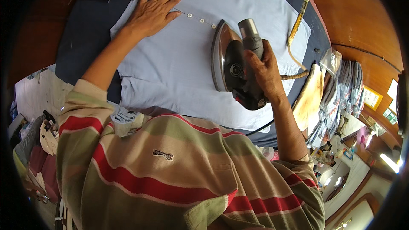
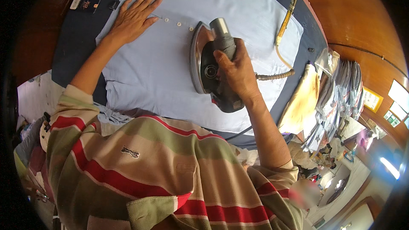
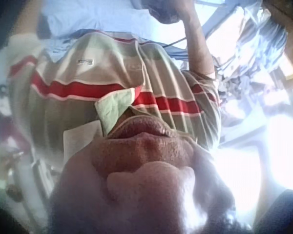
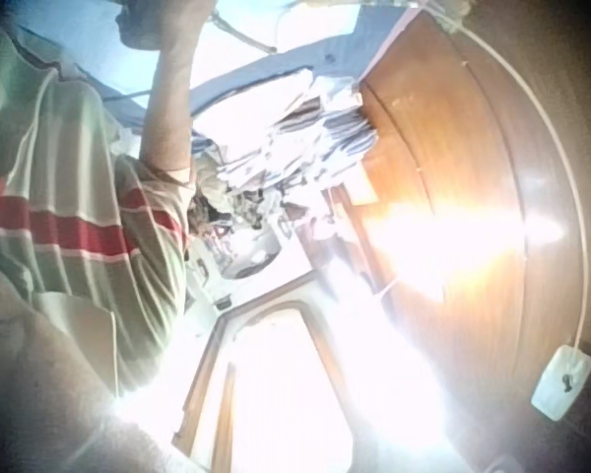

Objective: The person irons a blue shirt on a padded table using a steam iron. They move the iron across different sections of the fabric and fold portions of the garment by hand.

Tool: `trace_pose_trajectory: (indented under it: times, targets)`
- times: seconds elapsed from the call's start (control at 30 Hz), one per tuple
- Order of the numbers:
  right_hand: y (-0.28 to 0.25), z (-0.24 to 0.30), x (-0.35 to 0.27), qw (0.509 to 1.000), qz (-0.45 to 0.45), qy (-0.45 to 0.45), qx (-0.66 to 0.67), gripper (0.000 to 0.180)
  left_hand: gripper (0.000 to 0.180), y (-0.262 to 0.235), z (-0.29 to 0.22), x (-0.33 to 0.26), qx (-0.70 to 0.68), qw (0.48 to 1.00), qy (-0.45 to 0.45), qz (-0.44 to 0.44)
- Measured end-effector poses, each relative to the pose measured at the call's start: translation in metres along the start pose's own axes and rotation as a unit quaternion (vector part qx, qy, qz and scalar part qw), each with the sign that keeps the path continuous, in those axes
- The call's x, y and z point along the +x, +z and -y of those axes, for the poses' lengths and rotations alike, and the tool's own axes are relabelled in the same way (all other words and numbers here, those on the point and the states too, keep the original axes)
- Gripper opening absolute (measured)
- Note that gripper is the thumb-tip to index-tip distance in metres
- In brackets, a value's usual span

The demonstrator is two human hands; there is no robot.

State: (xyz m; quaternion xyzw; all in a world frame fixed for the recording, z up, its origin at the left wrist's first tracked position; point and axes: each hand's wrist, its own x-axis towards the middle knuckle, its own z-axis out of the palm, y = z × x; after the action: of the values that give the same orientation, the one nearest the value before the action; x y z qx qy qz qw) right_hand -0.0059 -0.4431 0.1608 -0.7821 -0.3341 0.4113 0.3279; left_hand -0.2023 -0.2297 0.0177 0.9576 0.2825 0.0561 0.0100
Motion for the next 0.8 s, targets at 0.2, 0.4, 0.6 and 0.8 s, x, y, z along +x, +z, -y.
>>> trace_pose_trajectory:
  times: [0.2,0.4,0.6,0.8]
  targets:
    - [-0.025,-0.009,0.015,0.999,-0.03,0.004,0.026,0.041,0.055,0.001,0.003,-0.003,-0.012,1.0,0.001,-0.001]
    - [-0.098,-0.025,0.03,0.986,-0.028,0.093,0.134,0.033,0.059,-0.004,0.002,-0.003,-0.018,1.0,-0.004,0.012]
    - [-0.155,-0.023,0.059,0.97,-0.139,0.077,0.182,0.033,0.062,-0.011,-0.001,-0.003,-0.038,0.999,-0.005,0.02]
    - [-0.142,0.032,0.085,0.977,-0.162,-0.101,-0.098,0.04,0.064,-0.009,-0.002,-0.004,-0.02,0.999,-0.011,0.024]
